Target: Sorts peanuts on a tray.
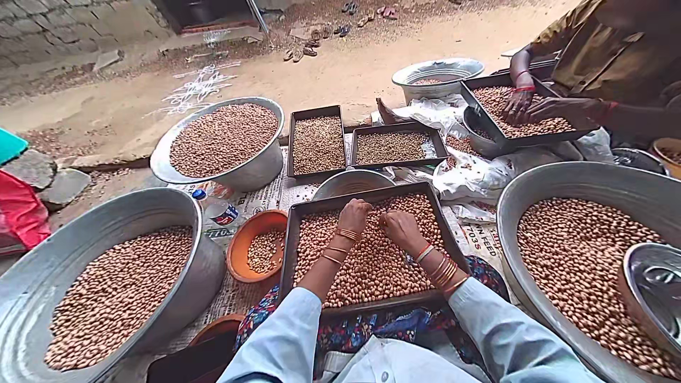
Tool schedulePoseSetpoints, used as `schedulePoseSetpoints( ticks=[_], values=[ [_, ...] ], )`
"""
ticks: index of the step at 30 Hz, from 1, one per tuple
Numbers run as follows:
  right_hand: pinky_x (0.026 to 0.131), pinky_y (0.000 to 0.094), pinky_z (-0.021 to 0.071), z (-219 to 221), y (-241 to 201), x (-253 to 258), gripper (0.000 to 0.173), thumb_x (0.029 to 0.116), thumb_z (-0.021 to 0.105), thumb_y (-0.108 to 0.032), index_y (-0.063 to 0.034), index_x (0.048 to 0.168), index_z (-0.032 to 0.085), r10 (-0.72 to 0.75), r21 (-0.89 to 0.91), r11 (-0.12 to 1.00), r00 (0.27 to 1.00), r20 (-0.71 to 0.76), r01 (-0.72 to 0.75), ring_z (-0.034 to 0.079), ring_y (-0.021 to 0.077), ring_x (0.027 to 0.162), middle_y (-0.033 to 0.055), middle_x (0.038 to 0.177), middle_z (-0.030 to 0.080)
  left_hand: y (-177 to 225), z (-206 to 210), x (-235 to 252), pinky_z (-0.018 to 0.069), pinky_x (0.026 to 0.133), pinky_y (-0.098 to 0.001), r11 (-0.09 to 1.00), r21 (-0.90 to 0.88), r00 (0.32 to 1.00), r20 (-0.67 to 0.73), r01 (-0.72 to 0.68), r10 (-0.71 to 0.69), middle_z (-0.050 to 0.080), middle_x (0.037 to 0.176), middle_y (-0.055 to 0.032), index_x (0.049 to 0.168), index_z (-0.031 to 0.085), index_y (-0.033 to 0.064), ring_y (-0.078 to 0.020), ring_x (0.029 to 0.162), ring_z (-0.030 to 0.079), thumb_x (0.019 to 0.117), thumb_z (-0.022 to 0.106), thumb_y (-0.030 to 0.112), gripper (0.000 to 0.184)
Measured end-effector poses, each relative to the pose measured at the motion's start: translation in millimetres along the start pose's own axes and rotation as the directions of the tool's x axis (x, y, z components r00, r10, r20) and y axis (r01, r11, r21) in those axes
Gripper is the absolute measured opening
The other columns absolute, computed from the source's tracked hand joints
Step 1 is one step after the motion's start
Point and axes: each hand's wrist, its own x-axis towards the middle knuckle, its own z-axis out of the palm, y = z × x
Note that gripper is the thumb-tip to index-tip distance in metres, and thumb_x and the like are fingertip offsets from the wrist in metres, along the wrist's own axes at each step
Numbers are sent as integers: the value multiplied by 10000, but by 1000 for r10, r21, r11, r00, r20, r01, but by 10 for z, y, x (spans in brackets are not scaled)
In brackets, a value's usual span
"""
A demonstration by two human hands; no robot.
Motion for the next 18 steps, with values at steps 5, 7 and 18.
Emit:
schedulePoseSetpoints(
  ticks=[5,7,18],
  values=[
    [889,579,509,11,15,-47,275,1036,514,-174,-20,1139,716,5,6,1000,1000,21,-5,683,399,1084,218,1105,716,-74,250,140,456,1115,-460,998,-56,1000,-20,3,-4,692,1289,-141,1238,736,77,-301,1273,616,1028,567,101,270],
    [893,587,504,16,27,-42,260,1022,545,-180,-21,1148,708,15,7,1000,999,52,-15,677,404,1089,220,1124,710,-147,193,65,509,1046,-464,954,-295,992,-90,62,-92,739,1155,-128,1145,760,63,-262,1140,685,977,649,91,203],
    [776,528,553,-312,-94,-231,170,972,670,-174,-99,1098,757,-90,339,926,969,-230,166,705,283,847,108,951,740,-86,180,-737,409,491,-192,255,-930,957,222,265,-186,578,696,31,1045,628,34,-44,532,499,1141,275,221,411]
  ],
)
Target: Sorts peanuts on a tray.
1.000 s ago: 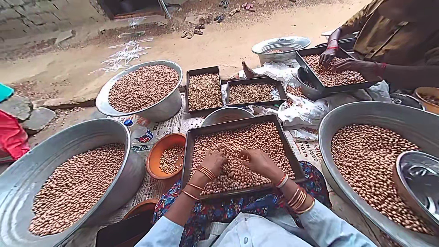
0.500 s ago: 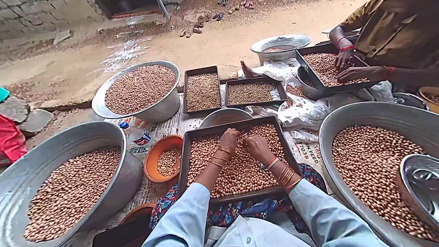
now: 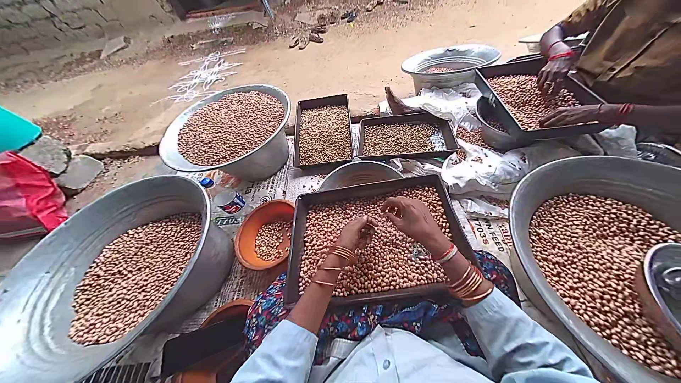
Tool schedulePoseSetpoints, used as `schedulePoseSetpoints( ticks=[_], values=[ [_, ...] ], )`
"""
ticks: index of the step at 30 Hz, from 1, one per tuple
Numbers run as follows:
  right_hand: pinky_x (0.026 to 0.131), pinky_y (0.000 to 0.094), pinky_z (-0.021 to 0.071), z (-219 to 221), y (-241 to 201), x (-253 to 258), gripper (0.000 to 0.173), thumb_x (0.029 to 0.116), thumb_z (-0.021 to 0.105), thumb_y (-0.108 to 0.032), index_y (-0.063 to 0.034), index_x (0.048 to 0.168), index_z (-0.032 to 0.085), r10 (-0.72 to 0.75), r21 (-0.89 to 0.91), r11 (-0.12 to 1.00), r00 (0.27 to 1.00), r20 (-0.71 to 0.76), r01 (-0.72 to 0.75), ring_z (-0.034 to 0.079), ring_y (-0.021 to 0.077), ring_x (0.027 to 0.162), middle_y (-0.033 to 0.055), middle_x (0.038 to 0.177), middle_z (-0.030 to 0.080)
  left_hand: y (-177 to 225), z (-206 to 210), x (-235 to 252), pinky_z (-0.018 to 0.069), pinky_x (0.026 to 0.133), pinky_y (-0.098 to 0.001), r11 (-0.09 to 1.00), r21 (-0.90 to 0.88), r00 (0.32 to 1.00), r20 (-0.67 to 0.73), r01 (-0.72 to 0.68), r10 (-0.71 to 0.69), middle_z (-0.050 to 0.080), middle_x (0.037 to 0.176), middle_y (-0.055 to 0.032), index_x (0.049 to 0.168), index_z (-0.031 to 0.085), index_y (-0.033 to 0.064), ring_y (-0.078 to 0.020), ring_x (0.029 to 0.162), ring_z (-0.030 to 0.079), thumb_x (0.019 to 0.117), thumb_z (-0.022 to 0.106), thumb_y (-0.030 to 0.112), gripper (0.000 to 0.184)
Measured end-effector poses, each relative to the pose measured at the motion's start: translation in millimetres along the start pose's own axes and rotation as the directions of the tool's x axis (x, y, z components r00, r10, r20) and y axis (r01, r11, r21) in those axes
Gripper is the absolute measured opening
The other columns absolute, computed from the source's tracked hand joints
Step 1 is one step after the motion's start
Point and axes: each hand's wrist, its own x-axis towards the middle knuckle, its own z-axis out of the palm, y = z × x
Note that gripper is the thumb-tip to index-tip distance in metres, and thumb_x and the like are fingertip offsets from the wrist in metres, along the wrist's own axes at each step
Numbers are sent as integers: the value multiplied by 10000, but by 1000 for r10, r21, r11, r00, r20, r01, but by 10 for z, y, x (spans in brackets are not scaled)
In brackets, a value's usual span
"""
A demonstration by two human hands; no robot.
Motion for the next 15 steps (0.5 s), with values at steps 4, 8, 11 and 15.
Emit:
schedulePoseSetpoints(
  ticks=[4,8,11,15],
  values=[
    [841,583,536,-249,194,-124,170,984,655,-163,-103,1099,765,172,-150,973,984,-37,-175,706,336,941,139,990,744,-25,-70,-190,534,859,-415,620,775,992,80,-123,96,711,977,-109,1212,715,70,-210,852,661,1033,580,186,253],
    [938,630,505,-397,428,-34,339,929,643,-46,-82,1260,711,297,-253,922,954,-32,-295,649,412,1153,213,1216,687,-117,53,-269,491,1049,-523,370,919,991,114,-132,70,710,1245,-155,1252,723,118,-326,1186,663,1006,601,178,281],
    [918,639,507,-252,629,189,427,878,683,-11,-53,1303,665,333,-324,887,942,-47,-330,603,465,1190,260,1316,607,-140,117,-267,486,1056,-530,314,942,993,112,-118,38,686,1304,-150,1259,714,113,-326,1254,632,1017,582,175,283],
    [1023,732,399,274,406,327,640,906,666,-54,19,1505,451,380,-495,824,917,124,-275,427,561,1370,363,1496,414,-137,92,-328,476,1074,-524,304,948,995,99,-92,-5,677,1305,-165,1284,689,89,-330,1260,626,1025,557,157,299]
  ],
)
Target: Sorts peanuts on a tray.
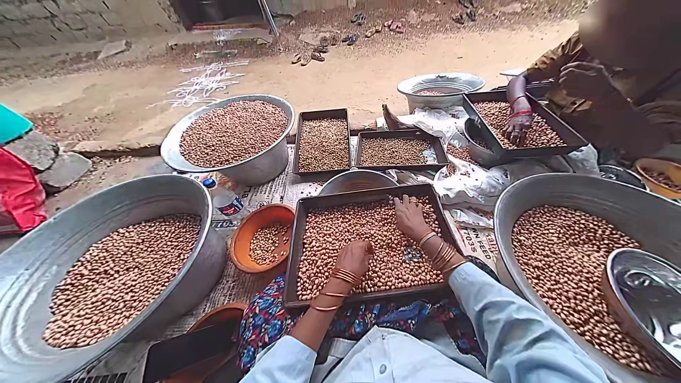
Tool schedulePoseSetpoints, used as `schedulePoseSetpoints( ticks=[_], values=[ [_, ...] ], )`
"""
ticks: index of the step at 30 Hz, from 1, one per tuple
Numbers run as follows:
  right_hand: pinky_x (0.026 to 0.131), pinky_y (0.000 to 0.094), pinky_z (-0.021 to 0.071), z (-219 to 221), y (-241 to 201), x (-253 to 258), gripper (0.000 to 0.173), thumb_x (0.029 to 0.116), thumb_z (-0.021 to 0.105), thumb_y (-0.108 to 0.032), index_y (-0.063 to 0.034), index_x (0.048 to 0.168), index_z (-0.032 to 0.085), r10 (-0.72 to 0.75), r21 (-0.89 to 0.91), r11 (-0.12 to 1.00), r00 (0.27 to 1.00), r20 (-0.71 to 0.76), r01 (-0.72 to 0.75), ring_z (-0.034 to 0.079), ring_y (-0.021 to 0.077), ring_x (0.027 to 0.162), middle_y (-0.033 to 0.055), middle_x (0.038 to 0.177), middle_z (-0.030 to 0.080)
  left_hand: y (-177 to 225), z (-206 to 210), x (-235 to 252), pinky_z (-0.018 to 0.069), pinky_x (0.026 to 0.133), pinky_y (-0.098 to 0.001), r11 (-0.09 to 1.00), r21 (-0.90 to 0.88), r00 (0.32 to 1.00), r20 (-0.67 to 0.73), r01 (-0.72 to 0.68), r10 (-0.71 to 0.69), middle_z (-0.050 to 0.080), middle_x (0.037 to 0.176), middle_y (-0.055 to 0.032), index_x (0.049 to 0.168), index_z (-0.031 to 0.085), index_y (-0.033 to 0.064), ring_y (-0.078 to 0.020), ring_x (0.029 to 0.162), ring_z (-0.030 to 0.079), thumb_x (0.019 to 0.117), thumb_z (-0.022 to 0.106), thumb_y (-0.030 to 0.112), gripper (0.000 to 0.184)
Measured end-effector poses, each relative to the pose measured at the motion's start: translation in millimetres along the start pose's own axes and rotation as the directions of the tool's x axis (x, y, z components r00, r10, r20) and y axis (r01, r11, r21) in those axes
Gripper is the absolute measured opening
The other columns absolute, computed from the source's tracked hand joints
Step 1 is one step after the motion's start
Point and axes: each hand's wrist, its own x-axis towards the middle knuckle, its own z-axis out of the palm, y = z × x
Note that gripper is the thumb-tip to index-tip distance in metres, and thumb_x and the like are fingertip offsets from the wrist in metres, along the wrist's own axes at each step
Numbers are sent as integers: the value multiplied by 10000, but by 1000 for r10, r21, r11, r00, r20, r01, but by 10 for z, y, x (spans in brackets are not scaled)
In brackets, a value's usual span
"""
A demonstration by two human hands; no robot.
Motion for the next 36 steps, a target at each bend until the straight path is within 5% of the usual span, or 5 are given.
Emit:
schedulePoseSetpoints(
  ticks=[4,9,18,26,36],
  values=[
    [1042,794,351,193,-616,-520,850,909,670,-28,-101,1645,250,-230,61,973,944,237,221,223,607,1485,317,1673,162,-208,-31,-154,484,1062,-539,992,-117,997,-49,53,-59,706,1237,-179,1250,710,72,-342,1197,659,1013,610,202,288],
    [1045,545,495,43,-419,-908,412,963,606,-66,-100,1372,643,-607,393,751,788,99,530,623,340,1272,165,1434,610,-715,-192,-449,507,766,-406,930,-358,972,-174,86,-157,672,812,-62,1130,750,90,-171,714,590,964,718,207,205],
    [785,636,528,-471,867,-481,117,967,668,-109,-47,965,768,-41,56,997,961,-273,58,696,433,953,214,982,721,-720,-218,-482,292,408,-128,285,-928,951,-284,-241,-119,545,656,86,887,557,122,24,457,409,899,316,42,254],
    [833,597,515,-275,852,-349,170,947,701,-189,-38,1003,756,-64,-35,998,978,-200,58,669,423,1034,207,1042,708,10,-540,234,501,823,-429,945,-327,967,-238,5,-87,662,887,-87,1253,683,90,-209,788,604,1057,549,210,266],
    [726,549,512,-441,903,-334,273,974,628,-89,-13,1231,579,195,694,719,945,-263,45,639,333,799,196,946,649,141,-269,869,460,1077,-581,991,38,977,-176,126,-118,669,1332,-193,1338,676,116,-381,1282,613,1047,552,211,330]
  ],
)
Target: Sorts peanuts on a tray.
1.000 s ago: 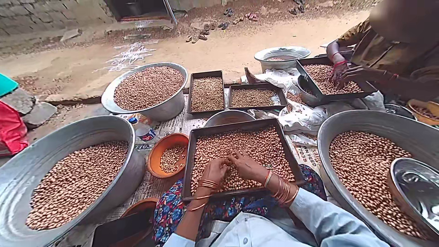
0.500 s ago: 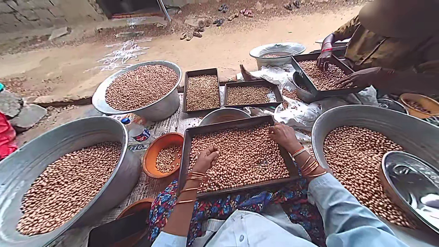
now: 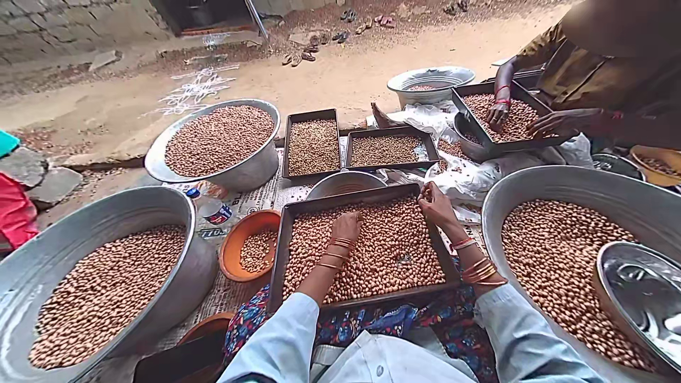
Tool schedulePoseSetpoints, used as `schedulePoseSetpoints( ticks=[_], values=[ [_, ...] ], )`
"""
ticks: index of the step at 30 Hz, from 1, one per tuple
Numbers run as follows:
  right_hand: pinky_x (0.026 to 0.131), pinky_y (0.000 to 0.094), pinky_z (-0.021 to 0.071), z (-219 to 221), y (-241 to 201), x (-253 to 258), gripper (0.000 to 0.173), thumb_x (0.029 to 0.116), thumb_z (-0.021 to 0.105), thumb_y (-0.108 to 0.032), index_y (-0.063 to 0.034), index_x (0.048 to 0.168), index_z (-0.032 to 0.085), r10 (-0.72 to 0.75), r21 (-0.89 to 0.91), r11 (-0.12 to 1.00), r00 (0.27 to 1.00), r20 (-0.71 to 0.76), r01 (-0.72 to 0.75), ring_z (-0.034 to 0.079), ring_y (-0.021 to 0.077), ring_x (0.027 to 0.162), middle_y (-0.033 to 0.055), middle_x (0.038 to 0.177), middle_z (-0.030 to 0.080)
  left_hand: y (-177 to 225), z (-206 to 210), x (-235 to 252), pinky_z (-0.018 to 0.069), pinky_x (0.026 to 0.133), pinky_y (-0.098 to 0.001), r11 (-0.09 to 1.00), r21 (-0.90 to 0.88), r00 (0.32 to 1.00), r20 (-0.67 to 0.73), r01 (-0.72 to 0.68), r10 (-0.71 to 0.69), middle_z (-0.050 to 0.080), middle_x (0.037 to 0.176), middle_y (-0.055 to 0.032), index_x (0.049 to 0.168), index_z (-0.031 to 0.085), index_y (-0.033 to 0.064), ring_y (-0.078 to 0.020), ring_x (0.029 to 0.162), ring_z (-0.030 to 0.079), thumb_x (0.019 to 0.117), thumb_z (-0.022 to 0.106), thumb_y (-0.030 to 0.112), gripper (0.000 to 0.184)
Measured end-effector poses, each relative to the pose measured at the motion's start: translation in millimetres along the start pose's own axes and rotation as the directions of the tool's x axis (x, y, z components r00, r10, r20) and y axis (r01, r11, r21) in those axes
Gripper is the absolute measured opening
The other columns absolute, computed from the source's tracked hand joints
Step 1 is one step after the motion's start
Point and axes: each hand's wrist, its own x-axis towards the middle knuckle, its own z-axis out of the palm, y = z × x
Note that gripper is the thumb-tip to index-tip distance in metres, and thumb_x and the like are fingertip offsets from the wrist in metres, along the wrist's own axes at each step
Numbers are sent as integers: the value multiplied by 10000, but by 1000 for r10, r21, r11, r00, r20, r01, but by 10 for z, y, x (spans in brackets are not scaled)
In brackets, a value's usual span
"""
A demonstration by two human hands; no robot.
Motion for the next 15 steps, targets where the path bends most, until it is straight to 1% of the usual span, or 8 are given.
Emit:
schedulePoseSetpoints(
  ticks=[2,4,5,7,8,10,12,15],
  values=[
    [764,527,507,101,-128,-5,201,964,657,-97,-29,1152,635,-48,-33,998,990,132,53,639,301,838,162,935,666,-71,-6,36,469,1075,-560,997,-83,1000,-1,9,-9,693,1288,-179,1293,705,119,-356,1250,636,1034,583,224,305],
    [723,483,477,280,-257,-1,141,978,690,-198,-77,1050,682,-102,-115,984,961,258,136,597,245,754,92,816,633,-220,-37,76,502,1005,-484,946,-324,997,-63,10,-33,736,1135,-145,1181,750,95,-276,1077,686,997,659,219,240],
    [739,491,489,373,-330,3,159,981,693,-231,-85,1043,706,-118,-165,971,943,312,176,618,251,767,93,818,658,-299,-67,90,507,930,-433,879,-477,993,-100,10,-65,730,1044,-129,1136,741,61,-225,956,672,995,670,183,200],
    [829,549,515,580,-427,7,200,980,682,-231,-68,1080,743,-147,-243,934,901,408,262,680,319,893,148,923,719,-403,-142,89,482,760,-362,734,-680,983,-131,6,-130,637,927,-116,1118,664,-1,-168,778,573,1038,548,83,163],
    [860,573,510,690,-450,7,205,981,670,-220,-64,1090,749,-158,-275,912,881,447,303,685,350,947,168,967,726,-423,-165,90,461,700,-340,710,-704,981,-134,3,-138,594,897,-100,1120,643,-1,-152,729,535,1044,478,57,191],
    [903,596,502,878,-474,-6,229,988,629,-202,-58,1124,742,-165,-342,861,844,511,376,678,386,1050,194,1064,726,-405,-197,106,478,791,-395,756,-654,989,-108,9,-106,649,994,-134,1146,676,11,-198,842,583,1037,467,49,240],
    [927,603,499,1006,-474,-40,264,1002,596,-193,-20,1168,705,-153,-423,794,817,557,437,660,410,1133,225,1152,704,-294,-236,89,477,992,-479,848,-529,991,-97,24,-89,712,1144,-162,1174,726,64,-276,1092,653,1042,520,81,245],
    [918,587,502,1098,-446,-74,282,1013,575,-198,19,1165,669,-122,-482,751,813,570,451,658,415,1127,243,1154,687,-228,-208,132,478,1065,-514,955,-297,980,-186,5,-63,716,1232,-152,1219,734,112,-317,1204,660,1043,526,117,272]
  ],
)
